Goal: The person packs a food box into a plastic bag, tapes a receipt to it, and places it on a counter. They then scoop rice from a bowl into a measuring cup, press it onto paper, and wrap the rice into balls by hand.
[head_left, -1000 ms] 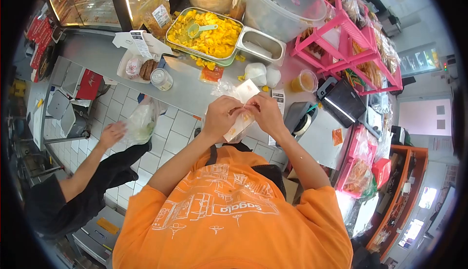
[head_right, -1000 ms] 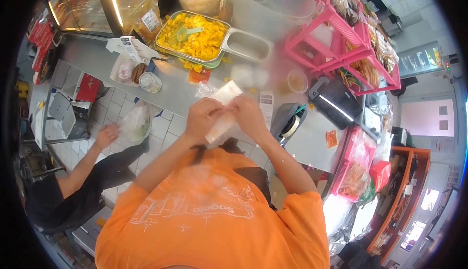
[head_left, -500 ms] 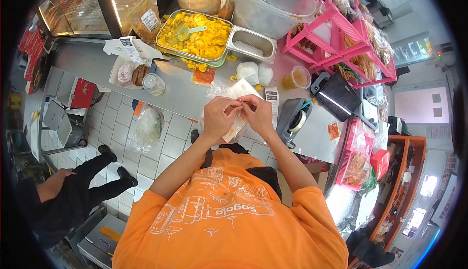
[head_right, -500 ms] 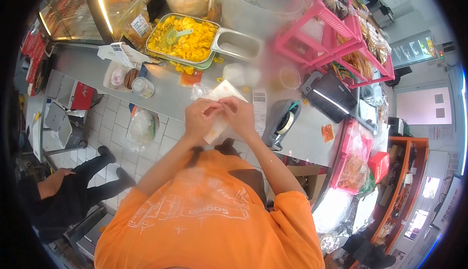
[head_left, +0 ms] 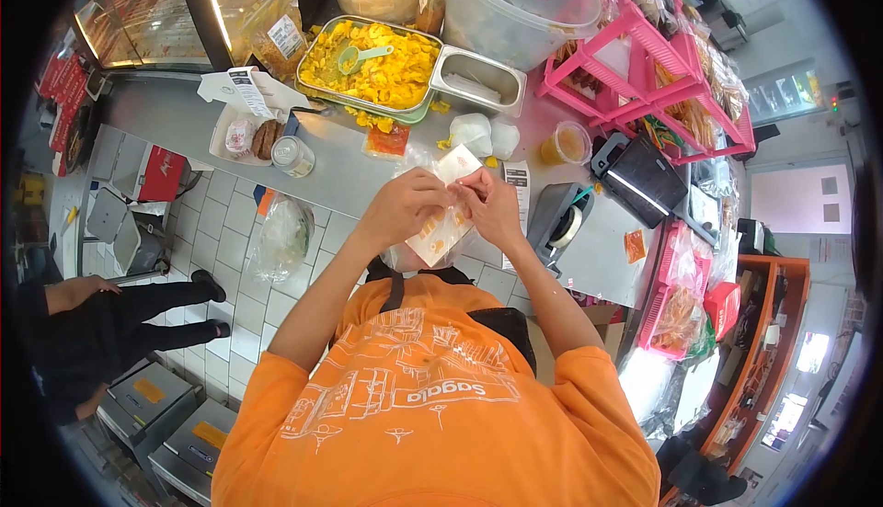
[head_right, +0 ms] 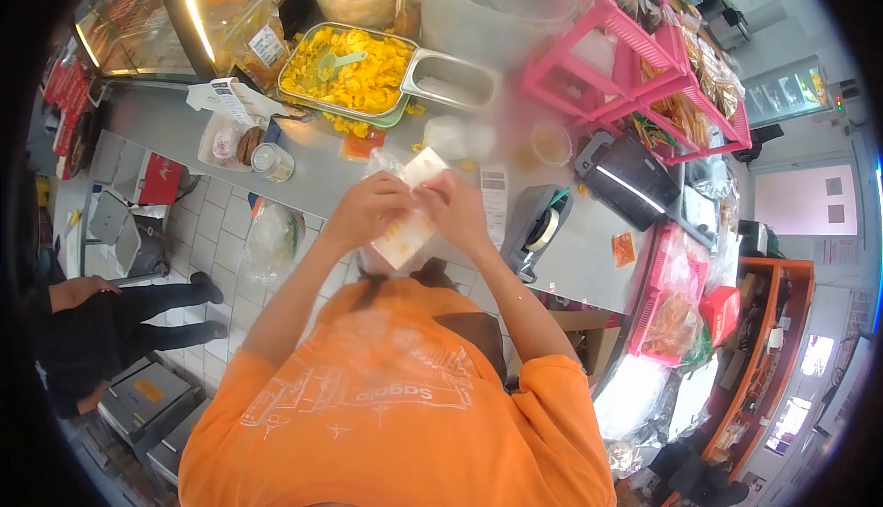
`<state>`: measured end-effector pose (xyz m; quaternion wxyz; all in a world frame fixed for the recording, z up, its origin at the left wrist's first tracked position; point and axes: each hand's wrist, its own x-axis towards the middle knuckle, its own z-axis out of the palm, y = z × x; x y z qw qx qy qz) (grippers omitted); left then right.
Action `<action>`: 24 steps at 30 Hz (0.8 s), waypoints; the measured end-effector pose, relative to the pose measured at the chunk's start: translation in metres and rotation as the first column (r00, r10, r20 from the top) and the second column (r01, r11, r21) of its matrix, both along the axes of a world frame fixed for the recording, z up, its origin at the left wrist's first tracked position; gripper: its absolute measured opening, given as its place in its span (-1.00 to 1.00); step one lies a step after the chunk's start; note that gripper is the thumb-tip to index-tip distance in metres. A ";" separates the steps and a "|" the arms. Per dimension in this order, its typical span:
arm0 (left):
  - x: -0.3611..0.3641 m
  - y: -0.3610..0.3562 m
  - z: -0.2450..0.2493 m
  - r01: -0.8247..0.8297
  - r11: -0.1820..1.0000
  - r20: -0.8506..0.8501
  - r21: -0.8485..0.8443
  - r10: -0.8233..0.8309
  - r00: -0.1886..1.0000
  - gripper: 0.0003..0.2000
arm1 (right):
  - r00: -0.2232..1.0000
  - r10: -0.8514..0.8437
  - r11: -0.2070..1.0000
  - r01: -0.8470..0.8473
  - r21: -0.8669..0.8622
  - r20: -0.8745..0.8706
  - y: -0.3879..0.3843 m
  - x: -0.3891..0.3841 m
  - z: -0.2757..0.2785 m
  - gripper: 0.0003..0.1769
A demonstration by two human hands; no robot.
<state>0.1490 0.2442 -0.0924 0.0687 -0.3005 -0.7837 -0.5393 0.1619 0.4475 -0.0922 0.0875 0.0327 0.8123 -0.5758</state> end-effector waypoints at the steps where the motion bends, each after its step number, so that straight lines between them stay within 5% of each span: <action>1: -0.005 0.000 0.011 0.056 0.981 -0.177 -0.184 -0.089 0.980 -0.77 | 1.000 0.019 0.999 -0.019 -0.035 0.001 0.001 -0.002 0.000 -0.80; 2: -0.008 0.001 0.018 0.074 0.927 -0.330 -0.368 -0.205 0.921 -0.78 | 1.000 0.021 0.999 -0.021 -0.035 -0.003 0.002 -0.003 0.001 -0.80; 6: -0.003 0.008 0.005 0.036 0.947 -0.365 -0.318 -0.158 0.917 -0.81 | 0.998 0.068 0.998 -0.068 -0.003 0.014 0.006 -0.006 -0.006 -0.80; 8: 0.006 0.015 -0.002 -0.115 0.980 -0.161 -0.161 0.089 0.983 -0.82 | 0.997 0.077 0.997 -0.077 -0.004 0.030 0.006 -0.004 -0.009 -0.80; 9: 0.012 0.021 0.000 -0.108 0.980 -0.158 -0.164 0.082 0.984 -0.82 | 0.996 0.061 0.996 -0.057 -0.067 0.057 0.005 -0.002 -0.003 -0.80; 11: 0.020 0.037 0.007 -0.375 0.927 0.065 -0.021 0.375 0.925 -0.84 | 0.996 0.043 0.991 -0.032 -0.127 0.083 0.004 0.001 0.000 -0.81; 13: 0.019 0.039 0.006 -0.382 0.924 0.092 -0.012 0.382 0.920 -0.85 | 0.998 -0.068 0.986 0.066 -0.150 -0.006 -0.001 0.002 -0.003 -0.91; 24: 0.017 0.039 -0.004 -0.419 0.908 0.110 0.018 0.415 0.903 -0.88 | 0.991 -0.127 0.975 0.134 -0.176 0.051 -0.001 0.004 -0.006 -0.81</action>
